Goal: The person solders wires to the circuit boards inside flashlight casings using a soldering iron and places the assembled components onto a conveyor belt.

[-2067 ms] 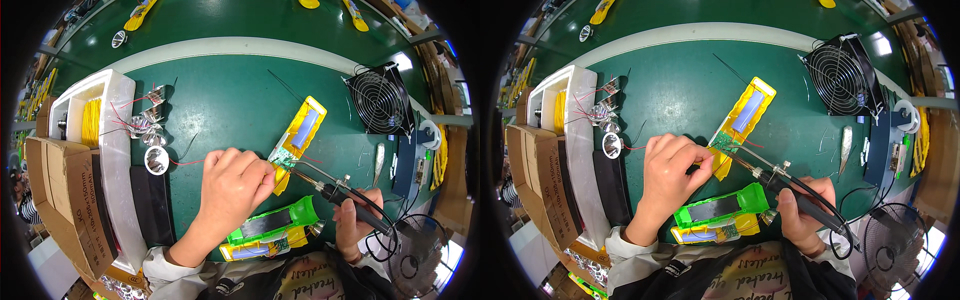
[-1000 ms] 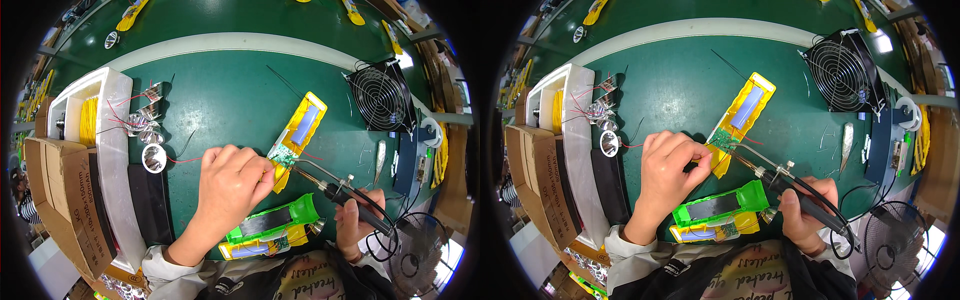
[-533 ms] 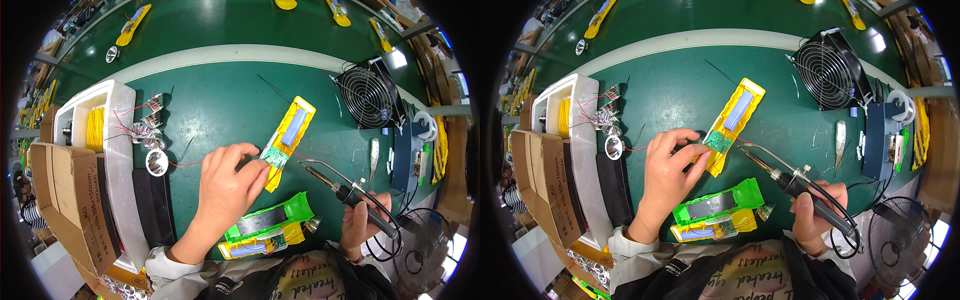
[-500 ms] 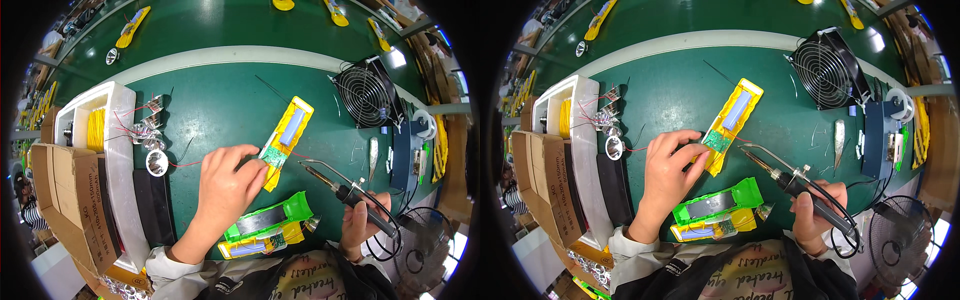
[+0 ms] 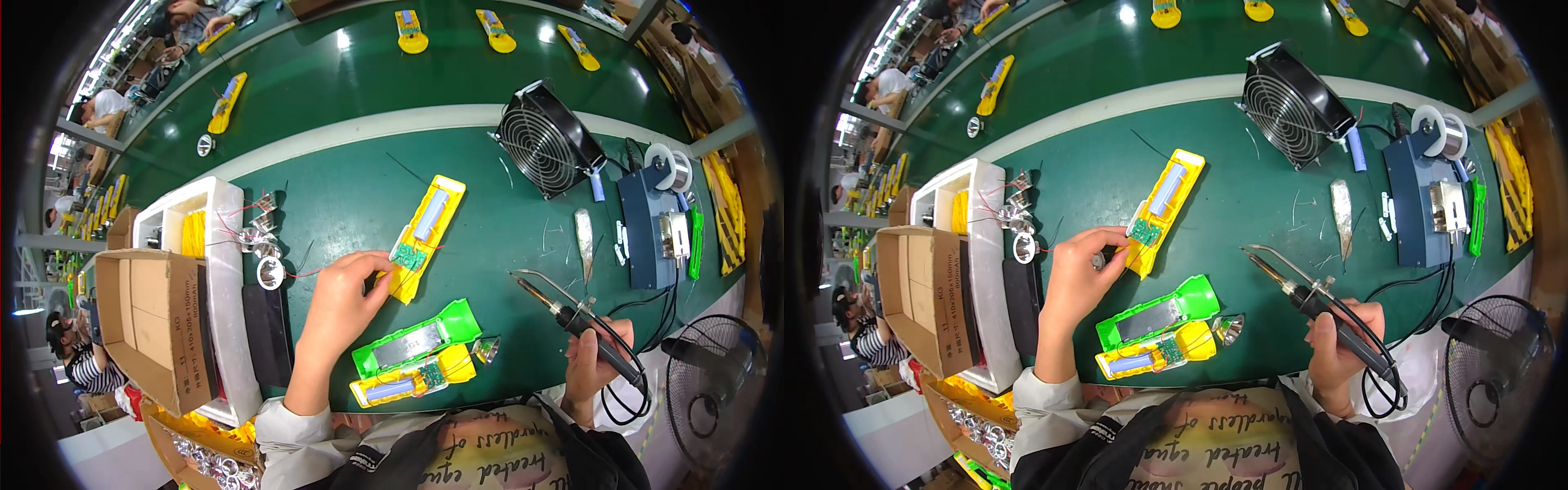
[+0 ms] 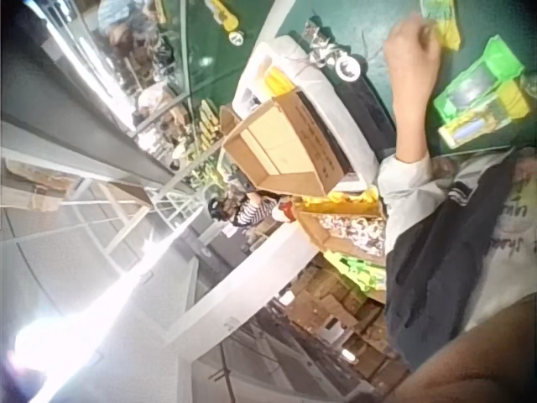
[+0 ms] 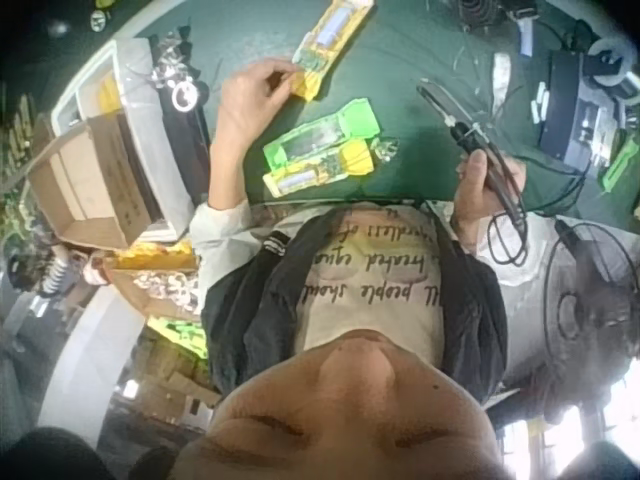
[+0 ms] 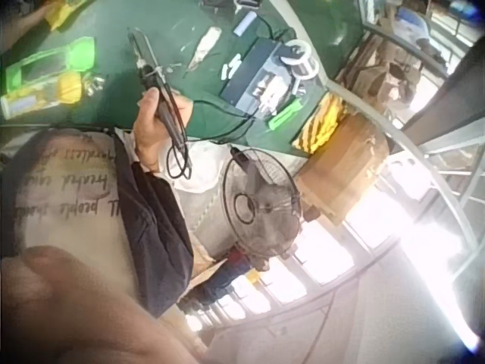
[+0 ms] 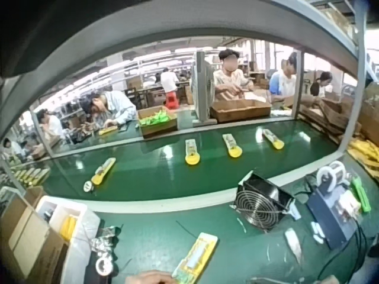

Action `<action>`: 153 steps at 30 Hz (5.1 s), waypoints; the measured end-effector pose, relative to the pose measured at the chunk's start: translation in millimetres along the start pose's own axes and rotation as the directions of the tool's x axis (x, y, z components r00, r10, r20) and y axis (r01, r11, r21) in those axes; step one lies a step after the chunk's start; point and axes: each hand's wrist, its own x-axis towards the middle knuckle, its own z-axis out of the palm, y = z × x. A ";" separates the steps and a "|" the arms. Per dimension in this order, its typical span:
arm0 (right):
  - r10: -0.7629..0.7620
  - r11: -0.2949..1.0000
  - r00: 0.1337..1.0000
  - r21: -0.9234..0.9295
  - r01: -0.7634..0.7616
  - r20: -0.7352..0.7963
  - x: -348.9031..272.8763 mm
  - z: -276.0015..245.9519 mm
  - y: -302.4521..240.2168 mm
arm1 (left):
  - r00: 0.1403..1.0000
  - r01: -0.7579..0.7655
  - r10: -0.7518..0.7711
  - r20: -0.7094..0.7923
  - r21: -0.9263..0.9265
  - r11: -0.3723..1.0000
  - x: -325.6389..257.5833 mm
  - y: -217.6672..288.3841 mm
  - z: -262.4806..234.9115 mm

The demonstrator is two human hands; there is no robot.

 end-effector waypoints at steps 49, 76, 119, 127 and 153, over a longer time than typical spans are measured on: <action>0.170 0.978 0.938 -0.070 -0.199 -0.301 12.4 -51.6 35.2 | 0.995 0.062 -0.011 -0.102 0.516 0.855 11.0 38.5 34.7; 0.204 0.979 0.963 0.026 -0.203 -0.176 13.3 -18.3 32.2 | 0.953 0.147 -0.132 -0.271 0.035 0.989 1.5 -21.8 -15.2; 0.140 0.951 0.963 -0.301 -0.067 0.228 33.8 116.8 -21.4 | 0.849 0.007 -0.039 -0.527 -0.063 0.998 -7.1 -24.6 38.3; 0.150 0.966 0.960 -0.242 -0.091 0.238 35.0 120.3 -19.9 | 0.854 -0.008 -0.027 -0.520 -0.064 0.998 -8.2 -25.1 38.3; 0.201 0.973 0.953 -0.158 -0.168 0.228 33.5 114.6 -15.7 | 0.883 -0.021 -0.026 -0.468 -0.094 0.995 -12.1 -25.7 38.5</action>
